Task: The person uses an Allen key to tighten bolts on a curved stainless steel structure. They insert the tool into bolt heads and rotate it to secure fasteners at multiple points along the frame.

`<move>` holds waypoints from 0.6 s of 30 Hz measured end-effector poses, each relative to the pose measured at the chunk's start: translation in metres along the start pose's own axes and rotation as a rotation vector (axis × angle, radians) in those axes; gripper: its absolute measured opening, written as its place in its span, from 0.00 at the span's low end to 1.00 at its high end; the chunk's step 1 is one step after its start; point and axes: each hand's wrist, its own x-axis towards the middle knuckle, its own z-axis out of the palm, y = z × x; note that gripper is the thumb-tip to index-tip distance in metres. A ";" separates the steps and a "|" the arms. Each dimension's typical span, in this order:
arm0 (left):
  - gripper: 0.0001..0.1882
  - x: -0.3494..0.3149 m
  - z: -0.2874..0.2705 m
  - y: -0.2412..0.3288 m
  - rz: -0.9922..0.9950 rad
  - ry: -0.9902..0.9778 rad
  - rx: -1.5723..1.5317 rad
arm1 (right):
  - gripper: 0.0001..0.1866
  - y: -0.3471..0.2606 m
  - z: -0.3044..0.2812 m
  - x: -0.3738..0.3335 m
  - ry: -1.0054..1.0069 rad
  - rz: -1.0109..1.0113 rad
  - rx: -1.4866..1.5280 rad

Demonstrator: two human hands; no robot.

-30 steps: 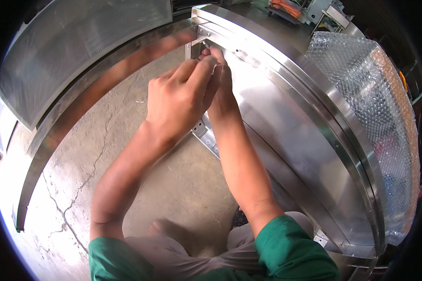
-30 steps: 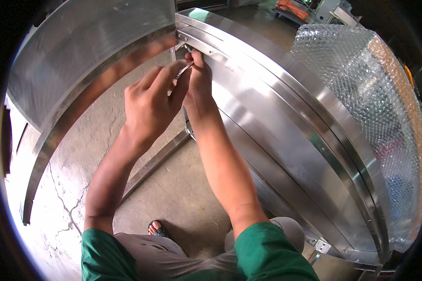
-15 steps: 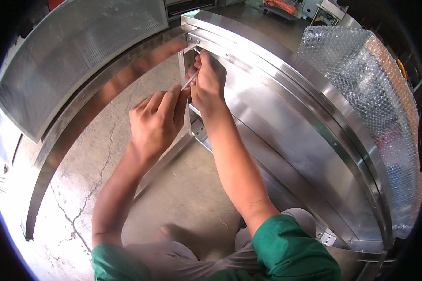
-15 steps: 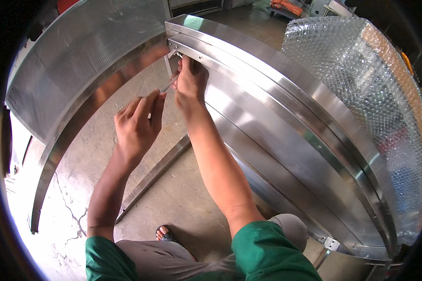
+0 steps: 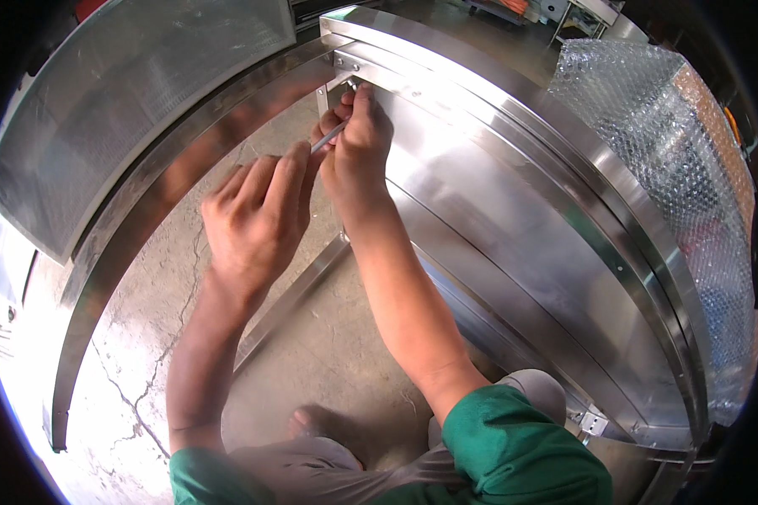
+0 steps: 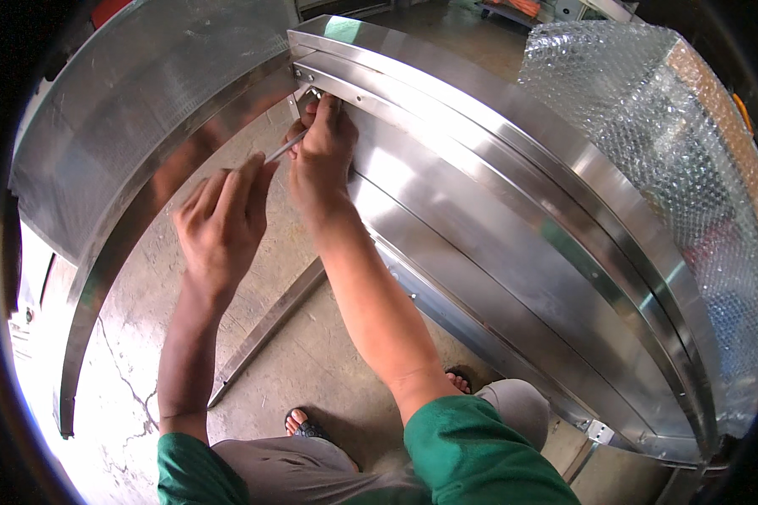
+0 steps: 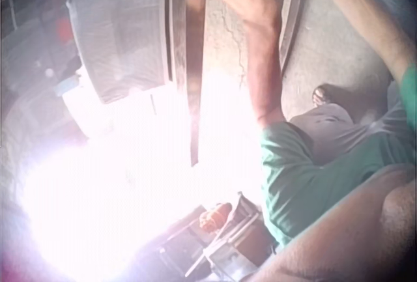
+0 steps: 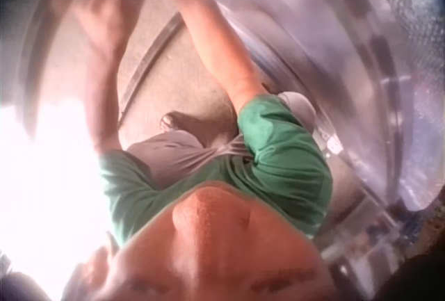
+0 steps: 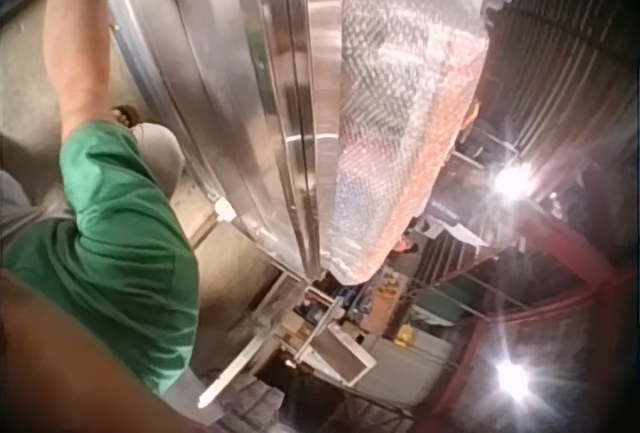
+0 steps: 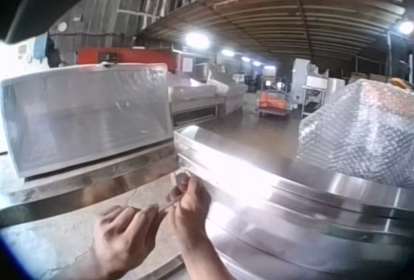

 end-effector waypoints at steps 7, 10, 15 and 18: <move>0.10 -0.025 0.017 0.004 -0.084 -0.080 -0.004 | 0.16 -0.015 -0.009 0.006 -0.023 -0.263 -0.555; 0.10 -0.037 0.032 -0.001 -0.143 -0.055 -0.073 | 0.15 -0.011 -0.019 0.010 -0.009 -0.318 -0.732; 0.08 -0.046 0.058 -0.014 -0.185 -0.054 -0.102 | 0.20 0.008 -0.028 0.024 -0.006 -0.588 -0.826; 0.08 -0.046 0.064 -0.028 -0.203 -0.002 -0.097 | 0.21 0.017 -0.025 0.028 -0.004 -0.684 -0.779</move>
